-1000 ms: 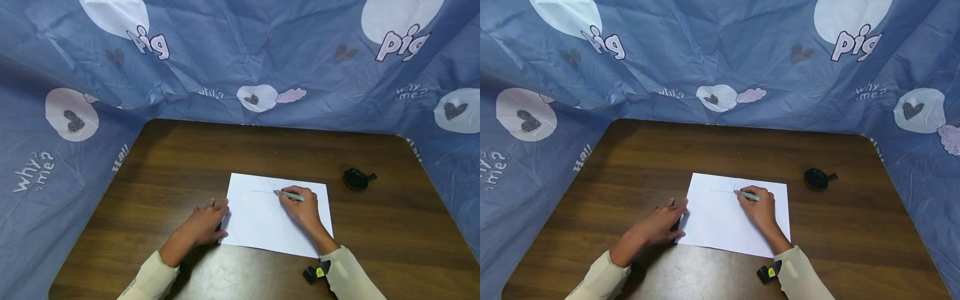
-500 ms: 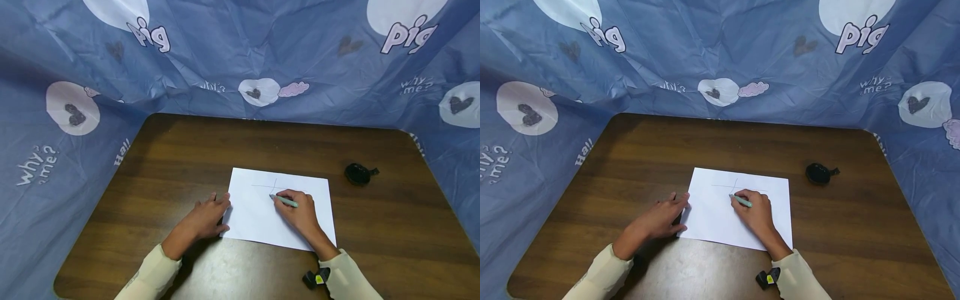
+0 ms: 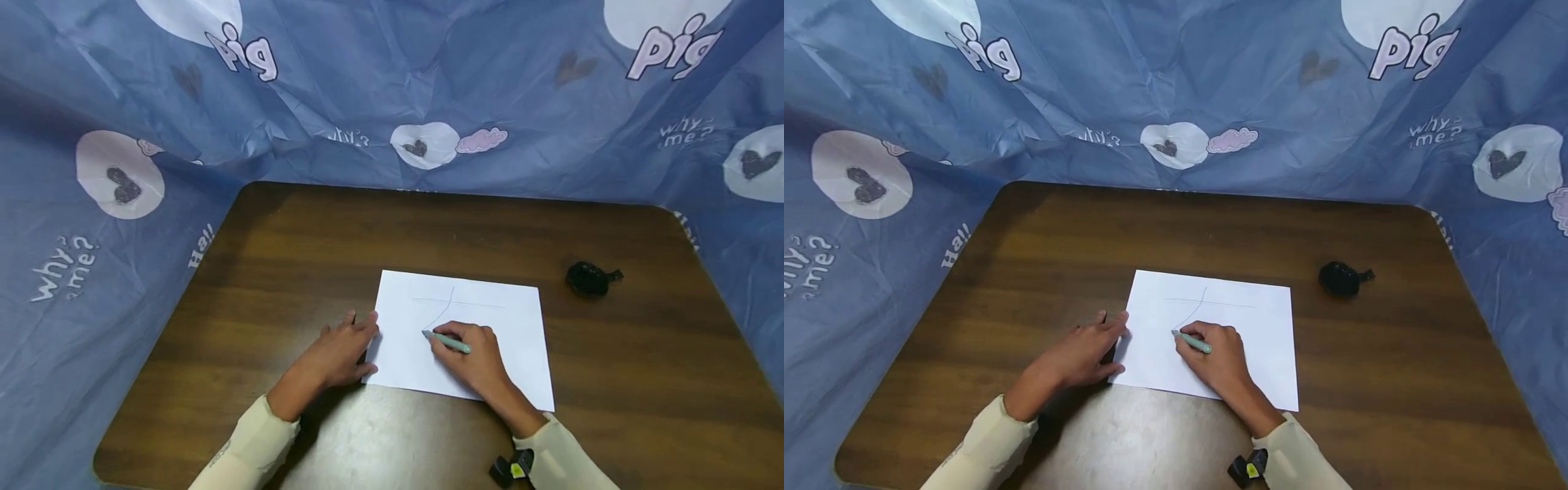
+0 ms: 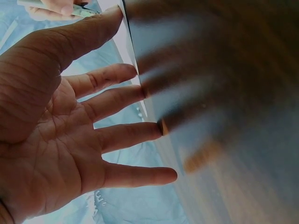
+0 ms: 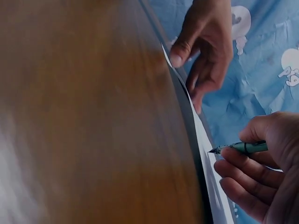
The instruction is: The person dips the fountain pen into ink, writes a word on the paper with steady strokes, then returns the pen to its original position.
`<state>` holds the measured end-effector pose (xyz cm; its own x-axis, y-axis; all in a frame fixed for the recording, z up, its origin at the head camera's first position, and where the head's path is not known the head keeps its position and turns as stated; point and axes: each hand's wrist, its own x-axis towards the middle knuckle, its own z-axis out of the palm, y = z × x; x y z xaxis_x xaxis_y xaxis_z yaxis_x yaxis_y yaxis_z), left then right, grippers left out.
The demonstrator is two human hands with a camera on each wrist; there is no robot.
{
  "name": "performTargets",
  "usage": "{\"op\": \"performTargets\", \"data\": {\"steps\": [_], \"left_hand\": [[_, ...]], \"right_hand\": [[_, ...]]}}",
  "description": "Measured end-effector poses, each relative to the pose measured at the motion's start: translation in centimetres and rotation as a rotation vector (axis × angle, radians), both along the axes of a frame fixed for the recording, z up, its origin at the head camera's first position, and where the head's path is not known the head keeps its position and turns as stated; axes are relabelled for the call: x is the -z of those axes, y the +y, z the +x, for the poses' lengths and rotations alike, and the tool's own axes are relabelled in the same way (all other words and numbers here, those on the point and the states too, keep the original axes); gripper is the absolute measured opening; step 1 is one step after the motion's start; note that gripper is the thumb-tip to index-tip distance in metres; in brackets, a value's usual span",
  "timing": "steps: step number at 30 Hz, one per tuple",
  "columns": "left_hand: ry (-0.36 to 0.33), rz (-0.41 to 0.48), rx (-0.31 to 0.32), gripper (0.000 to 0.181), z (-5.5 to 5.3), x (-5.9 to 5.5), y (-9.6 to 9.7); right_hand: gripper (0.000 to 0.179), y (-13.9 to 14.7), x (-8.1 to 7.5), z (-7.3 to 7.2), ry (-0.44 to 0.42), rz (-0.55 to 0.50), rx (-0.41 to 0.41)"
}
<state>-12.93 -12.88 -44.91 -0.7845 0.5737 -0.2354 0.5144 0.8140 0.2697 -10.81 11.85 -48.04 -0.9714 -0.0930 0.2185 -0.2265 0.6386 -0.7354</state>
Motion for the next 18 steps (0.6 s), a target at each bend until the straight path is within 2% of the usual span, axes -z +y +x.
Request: {"op": "performTargets", "data": {"steps": [10,18], "left_hand": [[0.009,-0.007,0.003,0.056,0.1,0.0,0.1],[-0.005,-0.011,0.001,0.055,-0.2,-0.1,0.1]], "right_hand": [[0.01,-1.3,0.4,0.6,0.021,-0.028,-0.064],[0.01,-1.5,0.4,0.6,0.026,-0.05,-0.074]]}}
